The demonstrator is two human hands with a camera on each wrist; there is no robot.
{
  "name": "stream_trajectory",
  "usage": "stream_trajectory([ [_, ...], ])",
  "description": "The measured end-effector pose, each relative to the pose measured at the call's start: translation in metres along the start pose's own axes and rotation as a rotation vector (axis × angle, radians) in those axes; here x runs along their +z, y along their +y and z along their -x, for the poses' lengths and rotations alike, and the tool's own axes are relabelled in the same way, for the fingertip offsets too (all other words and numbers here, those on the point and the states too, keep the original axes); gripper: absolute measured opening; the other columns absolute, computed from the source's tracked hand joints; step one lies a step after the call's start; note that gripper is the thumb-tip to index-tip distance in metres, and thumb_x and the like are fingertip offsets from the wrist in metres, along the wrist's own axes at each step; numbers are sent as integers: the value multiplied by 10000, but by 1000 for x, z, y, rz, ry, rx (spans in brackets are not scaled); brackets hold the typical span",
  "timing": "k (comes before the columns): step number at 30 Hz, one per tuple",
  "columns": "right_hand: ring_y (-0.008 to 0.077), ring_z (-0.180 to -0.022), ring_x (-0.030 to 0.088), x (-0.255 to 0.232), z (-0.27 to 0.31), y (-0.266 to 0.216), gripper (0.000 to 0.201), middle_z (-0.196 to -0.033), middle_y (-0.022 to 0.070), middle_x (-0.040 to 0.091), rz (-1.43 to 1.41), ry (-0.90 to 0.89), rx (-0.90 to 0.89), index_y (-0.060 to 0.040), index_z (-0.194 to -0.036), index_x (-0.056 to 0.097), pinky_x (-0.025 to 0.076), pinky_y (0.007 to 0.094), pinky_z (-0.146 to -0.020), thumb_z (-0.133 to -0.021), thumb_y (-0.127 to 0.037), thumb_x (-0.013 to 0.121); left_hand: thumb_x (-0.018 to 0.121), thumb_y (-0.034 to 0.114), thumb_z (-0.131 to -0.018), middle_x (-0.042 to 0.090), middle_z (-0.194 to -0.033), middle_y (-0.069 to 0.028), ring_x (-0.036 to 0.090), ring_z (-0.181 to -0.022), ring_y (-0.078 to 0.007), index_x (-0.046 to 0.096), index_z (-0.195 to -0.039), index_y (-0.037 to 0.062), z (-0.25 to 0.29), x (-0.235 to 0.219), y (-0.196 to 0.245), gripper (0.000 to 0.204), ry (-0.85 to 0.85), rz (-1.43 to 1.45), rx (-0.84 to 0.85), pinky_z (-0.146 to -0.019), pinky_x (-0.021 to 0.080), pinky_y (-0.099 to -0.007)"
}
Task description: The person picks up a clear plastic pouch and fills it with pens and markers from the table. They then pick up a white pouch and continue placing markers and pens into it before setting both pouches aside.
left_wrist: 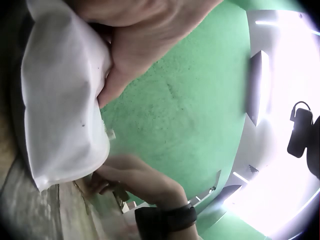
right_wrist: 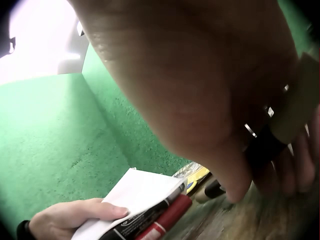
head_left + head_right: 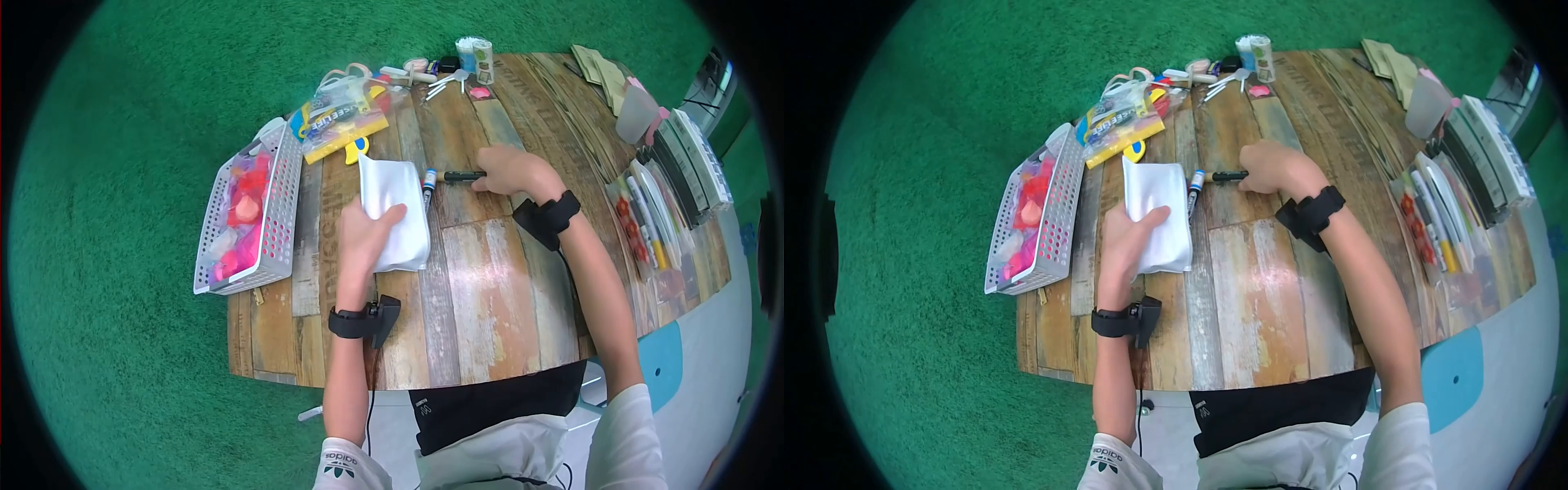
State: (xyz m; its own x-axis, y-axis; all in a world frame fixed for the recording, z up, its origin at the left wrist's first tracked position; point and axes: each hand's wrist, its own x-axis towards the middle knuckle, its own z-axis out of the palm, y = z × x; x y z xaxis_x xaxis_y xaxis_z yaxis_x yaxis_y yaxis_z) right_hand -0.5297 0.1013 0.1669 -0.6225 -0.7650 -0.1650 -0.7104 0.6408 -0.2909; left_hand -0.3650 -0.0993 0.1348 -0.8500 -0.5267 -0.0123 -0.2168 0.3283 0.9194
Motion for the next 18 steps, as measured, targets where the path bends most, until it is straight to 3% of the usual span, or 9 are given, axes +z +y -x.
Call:
stream_trajectory([
  [1, 404, -914, 624, 0, -1, 1, 368, -874, 271, 654, -1, -7, 3, 72, -920, 666, 486, 459, -799, -852, -289, 686, 779, 221, -711, 706, -870, -217, 709, -766, -276, 644, -1007, -90, 0, -3, 3, 450, 66, -173, 41, -706, 547, -369],
  [4, 403, -934, 623, 2, -4, 2, 380, -885, 276, 657, 2, -14, 15, 70, -903, 670, 485, 463, -815, -849, -306, 686, 783, 267, -684, 697, -869, -258, 709, -799, -343, 638, -990, -94, 0, -12, 7, 495, 161, -299, 105, -745, 544, -408],
  [9, 395, -901, 644, 2, -6, 12, 384, -882, 261, 671, 59, -19, 69, 61, -878, 690, 502, 452, -811, -849, -322, 677, 774, 260, -692, 698, -895, -259, 707, -832, -364, 629, -988, -86, -5, -23, 6, 478, 316, -247, 66, -771, 539, -415],
  [13, 389, -851, 659, -4, -1, 13, 394, -844, 242, 680, 58, 26, 111, 62, -884, 694, 516, 451, -785, -848, -329, 666, 762, 257, -695, 694, -892, -266, 702, -834, -381, 624, -986, -70, -10, -28, 0, 459, 419, -220, 123, -768, 534, -423],
  [18, 389, -817, 660, -6, -2, 9, 402, -830, 241, 680, 29, 53, 118, 68, -882, 692, 517, 454, -764, -847, -332, 663, 732, 235, -703, 677, -865, -291, 683, -815, -422, 597, -1033, -76, -3, -28, 15, 473, 570, -399, 294, -744, 523, -459],
])
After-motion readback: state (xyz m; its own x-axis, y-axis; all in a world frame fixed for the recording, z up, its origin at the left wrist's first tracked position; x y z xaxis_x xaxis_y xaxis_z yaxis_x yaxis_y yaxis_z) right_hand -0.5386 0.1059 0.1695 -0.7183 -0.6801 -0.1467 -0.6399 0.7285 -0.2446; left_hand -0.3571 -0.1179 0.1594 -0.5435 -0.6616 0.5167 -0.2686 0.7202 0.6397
